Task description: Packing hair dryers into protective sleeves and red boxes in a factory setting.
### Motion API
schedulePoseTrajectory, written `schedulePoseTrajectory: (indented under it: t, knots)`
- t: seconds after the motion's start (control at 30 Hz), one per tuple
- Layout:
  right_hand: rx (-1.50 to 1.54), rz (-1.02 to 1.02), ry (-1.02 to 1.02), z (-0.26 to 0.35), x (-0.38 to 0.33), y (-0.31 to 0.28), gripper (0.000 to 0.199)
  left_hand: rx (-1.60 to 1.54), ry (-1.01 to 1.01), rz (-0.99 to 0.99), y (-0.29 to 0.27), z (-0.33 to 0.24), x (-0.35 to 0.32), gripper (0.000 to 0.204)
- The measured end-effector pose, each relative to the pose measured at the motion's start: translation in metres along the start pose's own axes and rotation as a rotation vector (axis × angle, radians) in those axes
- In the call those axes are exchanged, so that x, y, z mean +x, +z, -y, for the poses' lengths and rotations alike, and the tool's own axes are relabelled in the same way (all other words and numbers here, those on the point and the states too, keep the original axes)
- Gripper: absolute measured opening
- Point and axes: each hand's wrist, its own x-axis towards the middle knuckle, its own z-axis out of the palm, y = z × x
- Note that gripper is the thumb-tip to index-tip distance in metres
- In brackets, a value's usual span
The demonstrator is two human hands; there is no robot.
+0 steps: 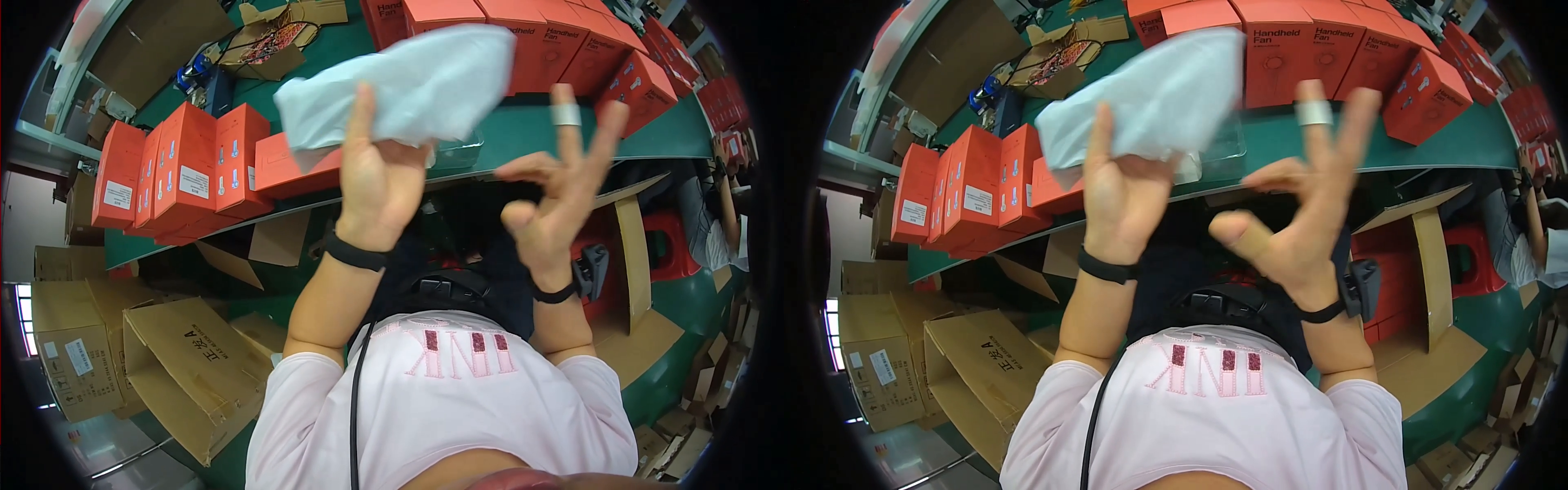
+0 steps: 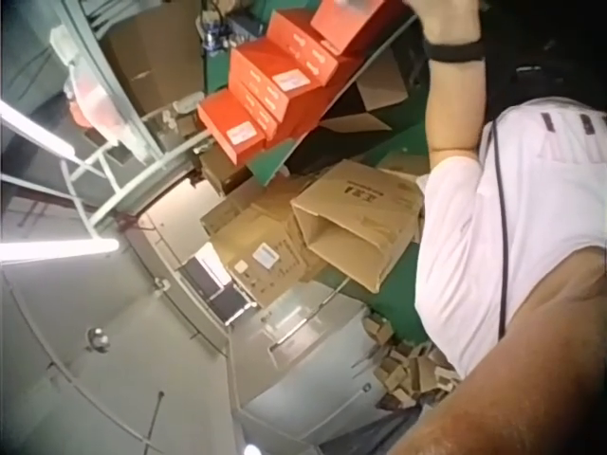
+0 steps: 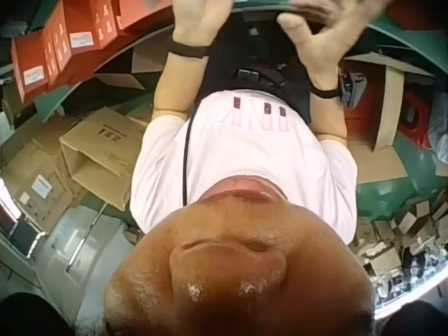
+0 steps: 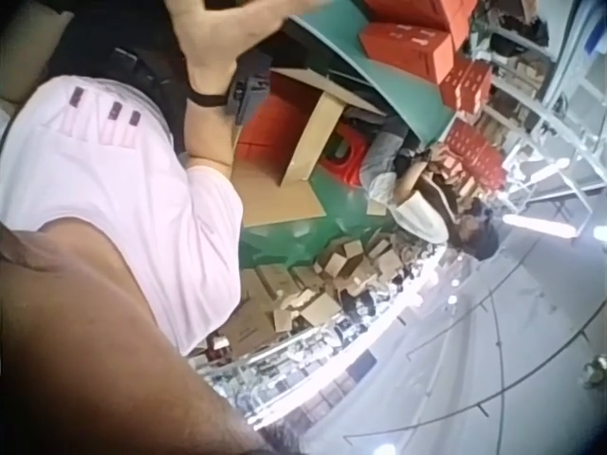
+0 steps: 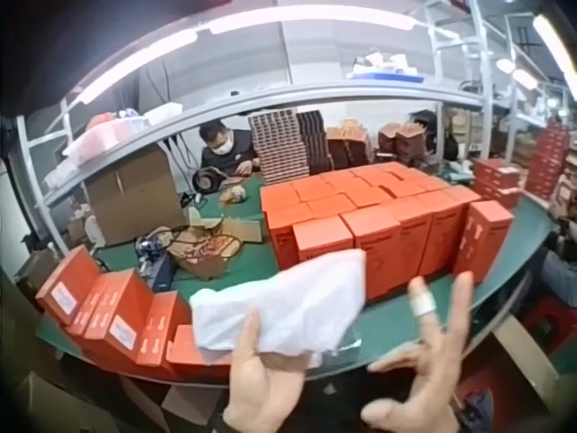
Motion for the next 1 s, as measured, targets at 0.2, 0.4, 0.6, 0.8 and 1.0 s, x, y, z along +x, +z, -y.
schedulePoseTrajectory:
  t: [0.2, 0.4, 0.6, 0.8, 1.0]
  knots:
    - [-0.651, 0.226, -0.524, 0.012, 0.020, 0.018, 0.088, 0.172, 0.143, 0.034, 0.003, 0.002, -0.012, 0.040]
    - [0.299, 0.877, 0.856, 0.021, 0.014, -0.017, 0.015, 0.653, -0.102, 0.370, -0.053, -0.043, -0.059, 0.045]
    - [0.869, 0.903, 1.290, -0.024, -0.017, -0.028, 0.058, 1.942, 0.393, 1.095, -0.017, -0.046, -0.061, 0.028]
    - [-0.036, 1.204, 0.578, 0.016, 0.038, -0.003, 0.079, 2.209, 0.557, 0.885, -0.015, -0.047, -0.048, 0.046]
    - [-0.622, 1.228, 0.214, -0.002, 0.123, 0.004, 0.071, 2.119, 0.800, 0.464, -0.057, -0.093, 0.005, 0.113]
